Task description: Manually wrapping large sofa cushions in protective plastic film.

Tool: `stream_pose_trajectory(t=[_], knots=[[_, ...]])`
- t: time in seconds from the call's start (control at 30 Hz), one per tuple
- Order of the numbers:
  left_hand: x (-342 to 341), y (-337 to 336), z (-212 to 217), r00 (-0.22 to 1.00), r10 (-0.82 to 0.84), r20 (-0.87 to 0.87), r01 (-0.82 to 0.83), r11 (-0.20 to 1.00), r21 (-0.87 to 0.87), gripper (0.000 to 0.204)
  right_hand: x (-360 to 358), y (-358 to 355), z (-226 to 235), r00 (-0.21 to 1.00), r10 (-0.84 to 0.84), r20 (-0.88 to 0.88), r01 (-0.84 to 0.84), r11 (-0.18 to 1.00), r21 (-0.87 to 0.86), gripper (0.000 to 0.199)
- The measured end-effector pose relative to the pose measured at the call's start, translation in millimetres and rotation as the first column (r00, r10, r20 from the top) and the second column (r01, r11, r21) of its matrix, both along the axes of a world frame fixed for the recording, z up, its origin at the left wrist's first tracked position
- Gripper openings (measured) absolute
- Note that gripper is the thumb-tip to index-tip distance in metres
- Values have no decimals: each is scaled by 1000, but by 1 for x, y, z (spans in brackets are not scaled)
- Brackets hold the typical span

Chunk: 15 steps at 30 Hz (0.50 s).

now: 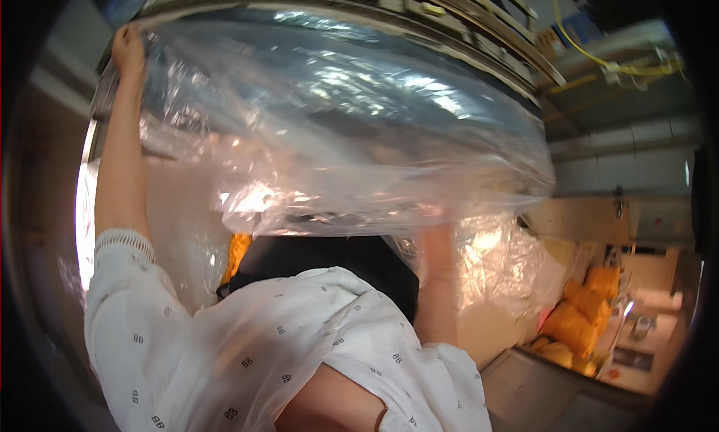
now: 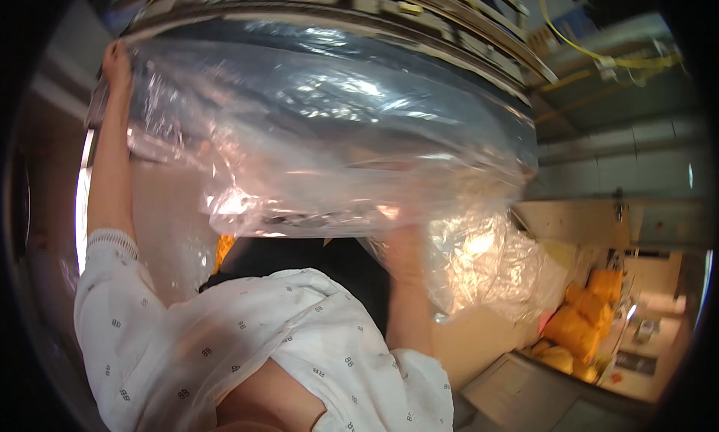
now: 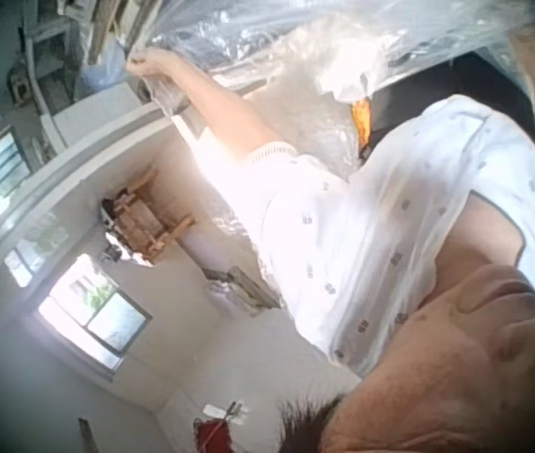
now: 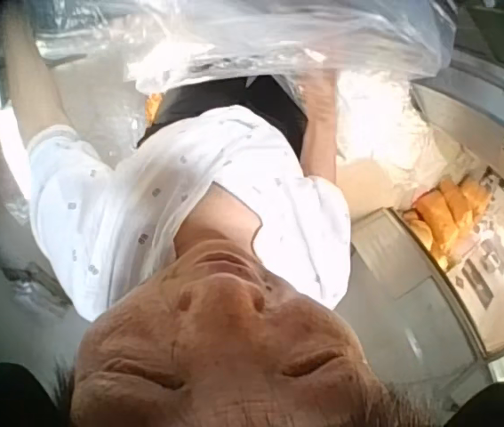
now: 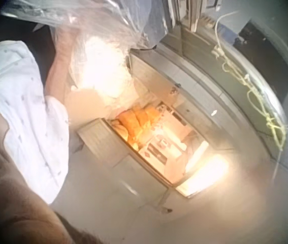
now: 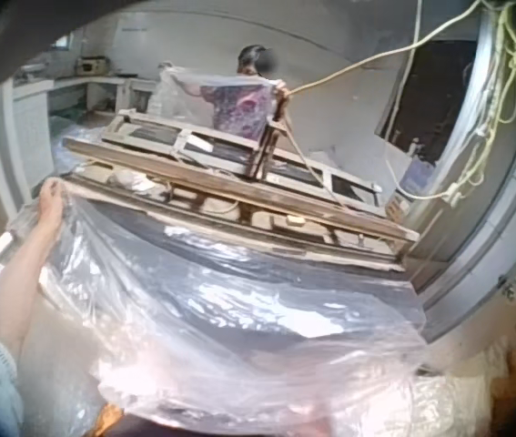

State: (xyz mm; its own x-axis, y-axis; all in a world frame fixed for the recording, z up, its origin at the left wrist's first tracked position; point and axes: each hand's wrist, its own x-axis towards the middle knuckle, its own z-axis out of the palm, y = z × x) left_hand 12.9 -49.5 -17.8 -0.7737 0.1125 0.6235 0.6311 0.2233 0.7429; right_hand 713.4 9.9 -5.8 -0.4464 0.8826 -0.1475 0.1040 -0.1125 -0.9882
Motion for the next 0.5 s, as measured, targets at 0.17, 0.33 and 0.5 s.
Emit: stream_pose_trajectory(t=[0.17, 0.33, 0.5], knots=[[-16, -1, -15, 999, -33, 24, 34, 997, -72, 32, -68, -30, -78, 916, -181, 357, 142, 981, 133, 16], [-36, -15, -16, 988, 138, 65, -140, 990, 22, 30, 126, 57, 31, 582, -732, -354, 812, 546, 206, 37], [24, 50, -32, 940, -342, -16, 337, 932, -129, 26, 408, 69, 256, 336, -907, -254, 234, -181, 955, 23]])
